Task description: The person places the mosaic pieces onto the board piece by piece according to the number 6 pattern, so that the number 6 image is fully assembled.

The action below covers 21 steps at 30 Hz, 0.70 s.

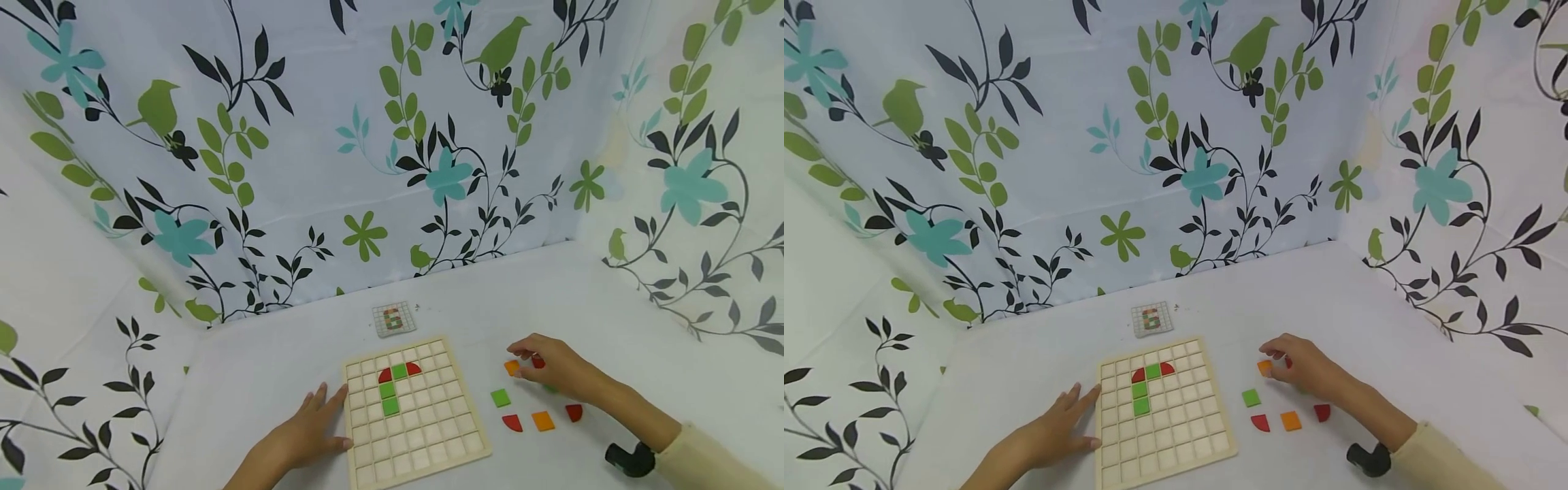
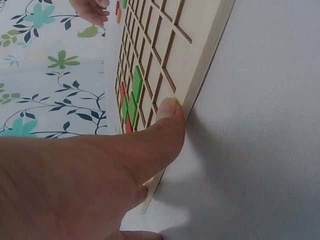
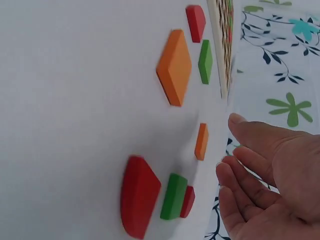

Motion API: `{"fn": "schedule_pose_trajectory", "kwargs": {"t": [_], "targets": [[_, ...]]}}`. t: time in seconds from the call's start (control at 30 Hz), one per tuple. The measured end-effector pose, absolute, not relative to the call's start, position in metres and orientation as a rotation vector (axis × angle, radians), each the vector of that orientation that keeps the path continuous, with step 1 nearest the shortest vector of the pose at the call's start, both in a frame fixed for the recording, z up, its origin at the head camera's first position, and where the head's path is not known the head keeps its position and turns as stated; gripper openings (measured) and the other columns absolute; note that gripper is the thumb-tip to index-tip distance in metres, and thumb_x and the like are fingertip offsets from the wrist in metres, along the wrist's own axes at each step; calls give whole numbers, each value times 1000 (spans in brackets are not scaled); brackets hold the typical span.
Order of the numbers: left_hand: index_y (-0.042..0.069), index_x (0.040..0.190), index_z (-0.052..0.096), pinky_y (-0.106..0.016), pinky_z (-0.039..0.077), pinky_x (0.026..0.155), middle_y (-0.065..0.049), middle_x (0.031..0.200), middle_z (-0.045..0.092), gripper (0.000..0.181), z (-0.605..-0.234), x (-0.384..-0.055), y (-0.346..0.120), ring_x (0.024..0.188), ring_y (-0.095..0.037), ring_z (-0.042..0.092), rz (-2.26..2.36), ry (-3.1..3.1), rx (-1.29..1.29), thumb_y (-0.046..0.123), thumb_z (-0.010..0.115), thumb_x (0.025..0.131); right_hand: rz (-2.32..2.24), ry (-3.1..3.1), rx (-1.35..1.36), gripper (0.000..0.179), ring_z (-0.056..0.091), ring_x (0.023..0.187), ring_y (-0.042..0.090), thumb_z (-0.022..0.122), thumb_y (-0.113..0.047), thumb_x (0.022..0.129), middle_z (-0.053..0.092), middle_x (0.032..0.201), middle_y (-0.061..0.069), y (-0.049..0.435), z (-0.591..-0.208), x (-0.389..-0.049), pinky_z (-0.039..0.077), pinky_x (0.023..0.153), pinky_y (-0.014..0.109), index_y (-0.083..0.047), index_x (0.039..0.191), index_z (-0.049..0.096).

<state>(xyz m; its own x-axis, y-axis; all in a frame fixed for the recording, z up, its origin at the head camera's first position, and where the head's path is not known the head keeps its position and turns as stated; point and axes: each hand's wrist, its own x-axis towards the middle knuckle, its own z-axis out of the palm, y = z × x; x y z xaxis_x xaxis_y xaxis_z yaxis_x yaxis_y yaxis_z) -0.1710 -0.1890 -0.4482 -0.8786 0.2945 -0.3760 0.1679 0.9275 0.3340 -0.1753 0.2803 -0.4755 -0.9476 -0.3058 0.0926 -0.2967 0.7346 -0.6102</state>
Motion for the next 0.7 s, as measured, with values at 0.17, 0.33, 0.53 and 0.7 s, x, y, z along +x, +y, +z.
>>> {"fn": "schedule_pose_trajectory", "kwargs": {"t": [0.17,0.33,0.53,0.7], "targets": [[15,165,36,-79,30,113,-35,169,21,97,-450,-168,-191,154,-61,19,415,2661,329,51,81,88,-992,2918,-551,40,64,106,19,83,-18,92,70,117,-2,271,-485,-175,59,96,38,-6,128,71],[14,165,37,-80,31,111,-36,168,22,96,-450,-168,-188,153,-62,19,444,2652,349,50,82,88,-868,2994,-601,32,64,101,16,83,-14,92,68,113,-3,268,-491,-174,59,96,40,-5,121,74],[15,165,37,-80,32,110,-35,169,21,98,-452,-171,-188,153,-62,19,394,2659,336,52,82,87,-854,3027,-628,29,64,102,17,83,-11,92,68,113,-2,267,-492,-175,59,96,40,-7,119,75],[15,165,37,-80,31,111,-34,169,21,99,-455,-174,-187,153,-62,19,381,2653,325,52,83,86,-840,3055,-571,29,64,103,19,83,-8,91,68,112,0,268,-490,-171,59,96,42,-6,119,75]]}}
